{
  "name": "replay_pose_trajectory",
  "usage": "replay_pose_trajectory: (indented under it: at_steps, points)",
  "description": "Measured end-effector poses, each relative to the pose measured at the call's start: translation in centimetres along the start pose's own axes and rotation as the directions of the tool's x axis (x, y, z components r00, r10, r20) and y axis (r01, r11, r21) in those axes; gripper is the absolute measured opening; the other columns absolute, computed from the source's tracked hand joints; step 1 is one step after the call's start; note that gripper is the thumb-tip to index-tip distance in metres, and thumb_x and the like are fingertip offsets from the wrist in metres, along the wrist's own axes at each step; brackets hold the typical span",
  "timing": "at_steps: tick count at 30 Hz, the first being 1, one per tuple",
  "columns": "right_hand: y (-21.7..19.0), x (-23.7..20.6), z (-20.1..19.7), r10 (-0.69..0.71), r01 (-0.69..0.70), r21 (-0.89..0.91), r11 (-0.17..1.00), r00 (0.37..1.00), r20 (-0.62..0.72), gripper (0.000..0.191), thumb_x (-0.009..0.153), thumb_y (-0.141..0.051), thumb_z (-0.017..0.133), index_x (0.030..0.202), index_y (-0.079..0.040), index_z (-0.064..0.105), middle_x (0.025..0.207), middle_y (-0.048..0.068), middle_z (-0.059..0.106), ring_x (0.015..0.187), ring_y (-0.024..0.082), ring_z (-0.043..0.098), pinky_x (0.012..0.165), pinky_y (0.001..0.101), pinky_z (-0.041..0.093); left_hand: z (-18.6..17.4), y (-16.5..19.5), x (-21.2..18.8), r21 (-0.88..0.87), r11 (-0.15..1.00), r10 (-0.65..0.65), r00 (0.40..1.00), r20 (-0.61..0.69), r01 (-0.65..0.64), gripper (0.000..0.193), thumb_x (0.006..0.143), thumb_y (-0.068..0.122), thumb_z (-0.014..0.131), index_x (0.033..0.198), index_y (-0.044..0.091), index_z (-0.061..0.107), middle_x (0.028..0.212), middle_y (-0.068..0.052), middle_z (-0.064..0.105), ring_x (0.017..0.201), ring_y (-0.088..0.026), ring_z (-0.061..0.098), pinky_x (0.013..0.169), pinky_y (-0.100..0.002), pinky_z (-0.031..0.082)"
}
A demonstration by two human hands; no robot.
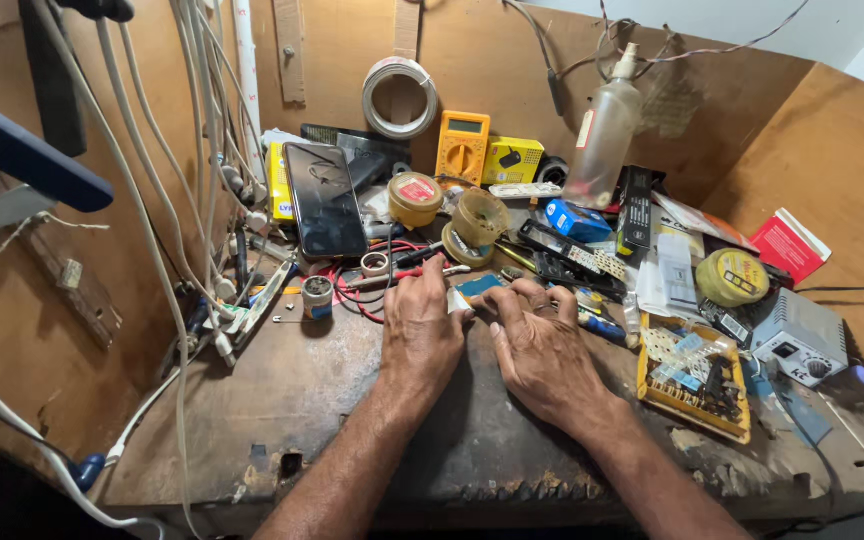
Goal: The person holds a small electronic device, flips it to inspect both sides, then uses a screwdriver to apply a paste-like substance from a small container onto the device's surface. The person continues to spread the substance with the screwdriver while the device rests on the workbench.
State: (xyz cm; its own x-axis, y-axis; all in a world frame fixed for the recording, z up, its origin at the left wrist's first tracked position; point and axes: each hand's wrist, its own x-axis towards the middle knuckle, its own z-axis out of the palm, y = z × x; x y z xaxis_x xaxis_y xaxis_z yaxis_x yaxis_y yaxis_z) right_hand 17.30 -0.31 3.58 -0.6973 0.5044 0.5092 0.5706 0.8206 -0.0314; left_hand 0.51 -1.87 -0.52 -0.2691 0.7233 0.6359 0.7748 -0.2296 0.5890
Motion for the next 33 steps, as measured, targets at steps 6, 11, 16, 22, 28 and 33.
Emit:
replay_pose_trajectory:
  at_steps: [6,11,16,22,28,33]
  points:
    - [0.2,-0.1,0.2,0.01,-0.009,0.023,1.0,0.999,-0.035,0.033,0.094,-0.011,0.057,0.126,-0.011,0.052,0.107,0.004,0.076,0.124,0.021,0.055,0.101,0.0481,0.026,0.2,-0.1,-0.1,0.014,0.999,0.044,0.998,-0.049,-0.044,0.072,0.073,0.008,0.084,0.134,-0.005,0.05,0.1,-0.02,0.067,0.1,-0.038,0.062,0.093,-0.05,0.043]
    - [1.0,-0.3,0.7,0.114,-0.111,0.046,0.993,0.991,-0.074,0.034,0.093,-0.014,0.059,0.127,-0.012,0.055,0.114,0.004,0.072,0.121,0.021,0.052,0.101,0.0434,0.029,0.1,0.1,0.1,0.006,0.999,0.04,0.999,-0.025,-0.04,0.071,0.072,0.008,0.085,0.133,-0.005,0.049,0.099,-0.02,0.066,0.1,-0.039,0.062,0.092,-0.05,0.043]
    - [1.9,0.1,0.6,0.149,-0.127,0.178,0.976,0.982,-0.115,0.033,0.096,-0.012,0.056,0.129,-0.009,0.055,0.124,0.003,0.071,0.121,0.022,0.051,0.102,0.044,0.031,-0.1,0.4,0.0,-0.016,0.999,-0.042,0.999,0.035,0.042,0.068,0.074,0.009,0.084,0.133,-0.003,0.051,0.099,-0.019,0.067,0.101,-0.037,0.063,0.094,-0.049,0.044]
    - [1.5,0.8,0.9,0.112,-0.097,0.206,0.974,0.992,-0.06,0.037,0.094,-0.01,0.056,0.13,-0.006,0.052,0.127,0.008,0.065,0.125,0.025,0.049,0.099,0.0443,0.032,-0.1,0.5,0.0,-0.015,1.0,0.002,1.0,-0.016,-0.002,0.068,0.074,0.009,0.085,0.132,-0.004,0.052,0.1,-0.02,0.067,0.1,-0.037,0.062,0.092,-0.049,0.043]
    - [1.6,0.8,1.0,0.063,-0.052,0.171,0.984,0.996,-0.062,0.038,0.094,-0.009,0.056,0.131,-0.005,0.052,0.124,0.009,0.065,0.125,0.026,0.05,0.101,0.045,0.033,0.0,0.4,0.0,0.002,1.0,-0.022,1.0,0.011,0.022,0.069,0.074,0.011,0.085,0.132,-0.003,0.052,0.1,-0.02,0.066,0.1,-0.037,0.062,0.092,-0.049,0.044]
    - [1.4,1.0,1.0,0.042,-0.039,0.097,0.995,0.999,-0.034,0.036,0.093,-0.009,0.056,0.129,-0.009,0.054,0.121,0.004,0.067,0.122,0.023,0.052,0.101,0.0448,0.032,0.1,0.3,-0.1,-0.007,0.998,0.058,0.997,-0.056,-0.059,0.073,0.072,0.01,0.085,0.133,-0.005,0.05,0.1,-0.02,0.065,0.099,-0.038,0.061,0.09,-0.05,0.043]
